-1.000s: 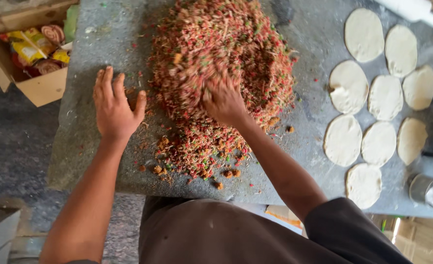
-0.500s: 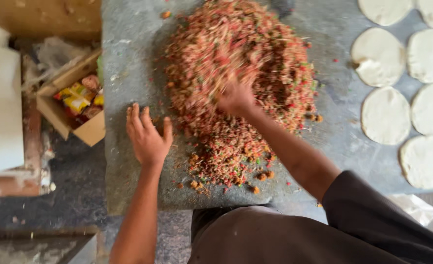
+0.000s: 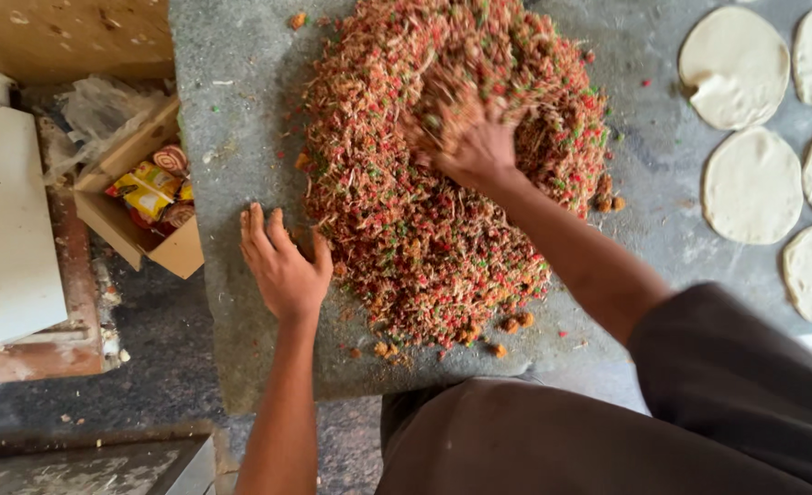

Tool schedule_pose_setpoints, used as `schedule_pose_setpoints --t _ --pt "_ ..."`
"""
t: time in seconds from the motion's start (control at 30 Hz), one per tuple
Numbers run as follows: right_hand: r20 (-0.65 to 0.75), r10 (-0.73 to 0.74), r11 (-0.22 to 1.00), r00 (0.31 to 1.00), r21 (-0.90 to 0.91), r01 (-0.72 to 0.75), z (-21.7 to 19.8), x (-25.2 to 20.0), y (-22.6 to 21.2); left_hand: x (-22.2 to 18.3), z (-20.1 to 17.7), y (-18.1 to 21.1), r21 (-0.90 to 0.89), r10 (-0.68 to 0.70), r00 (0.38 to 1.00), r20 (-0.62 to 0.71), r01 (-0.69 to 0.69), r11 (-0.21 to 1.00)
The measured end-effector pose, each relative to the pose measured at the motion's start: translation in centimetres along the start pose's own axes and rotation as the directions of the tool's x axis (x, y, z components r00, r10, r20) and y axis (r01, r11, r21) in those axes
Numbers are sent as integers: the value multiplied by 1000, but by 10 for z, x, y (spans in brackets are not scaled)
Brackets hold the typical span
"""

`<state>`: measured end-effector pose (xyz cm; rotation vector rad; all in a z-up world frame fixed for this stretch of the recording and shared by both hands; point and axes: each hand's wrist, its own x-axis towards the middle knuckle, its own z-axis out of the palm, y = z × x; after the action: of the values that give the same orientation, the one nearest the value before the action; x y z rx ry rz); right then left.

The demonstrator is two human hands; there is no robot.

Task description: The person mixes a pile of colorful shredded ingredients by hand on a counter and then picks up and breaks a long loaf of baked bread.

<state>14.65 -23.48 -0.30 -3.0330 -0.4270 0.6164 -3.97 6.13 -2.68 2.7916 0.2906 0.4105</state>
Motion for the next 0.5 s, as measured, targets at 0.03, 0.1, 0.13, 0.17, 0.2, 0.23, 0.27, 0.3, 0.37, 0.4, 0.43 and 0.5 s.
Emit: schedule_pose_setpoints --t 0.03,0.1,0.13,0.17,0.2,0.23,0.27,0.3,0.37,0.4,0.43,0.5 --pt "131 149 987 980 -76 -139 -1 8 -17 -1 0 2 -16 12 1000 -17 -13 1000" --pt "276 167 866 947 418 -274 7 -10 -49 -9 -3 5 -22 20 1000 -7 -21 1000" --pt "181 35 949 983 303 -90 14 -32 -57 -3 -4 4 -25 33 999 -21 -34 999" --pt "107 -111 983 988 162 93 20 -51 -63 3 -6 1 -32 44 999 -30 -45 998" --pt "158 -127 991 979 51 120 29 -76 -61 0 -8 0 0 56 998 -17 -56 998" --pt "212 -137 987 968 -58 153 36 -96 -58 -3 -6 2 32 68 998 -5 -68 997" --pt "223 -126 989 967 -52 141 37 -112 -50 -8 -8 1 27 75 997 10 -75 997" --pt "221 -72 997 973 -19 78 35 -129 -36 -12 -10 0 -4 72 997 39 -72 997" --pt "31 -12 996 999 -88 15 16 -124 -11 1 -5 2 -32 61 997 36 -60 998" --pt "-127 -12 987 992 -163 -9 8 -118 -5 -1 -5 2 -12 56 998 31 -55 998" --pt "-140 9 985 990 -168 -33 -2 -101 6 -2 -5 1 8 51 998 26 -51 999" --pt "-142 23 984 990 -173 -48 -12 -55 11 -7 -4 1 8 39 999 23 -39 999"
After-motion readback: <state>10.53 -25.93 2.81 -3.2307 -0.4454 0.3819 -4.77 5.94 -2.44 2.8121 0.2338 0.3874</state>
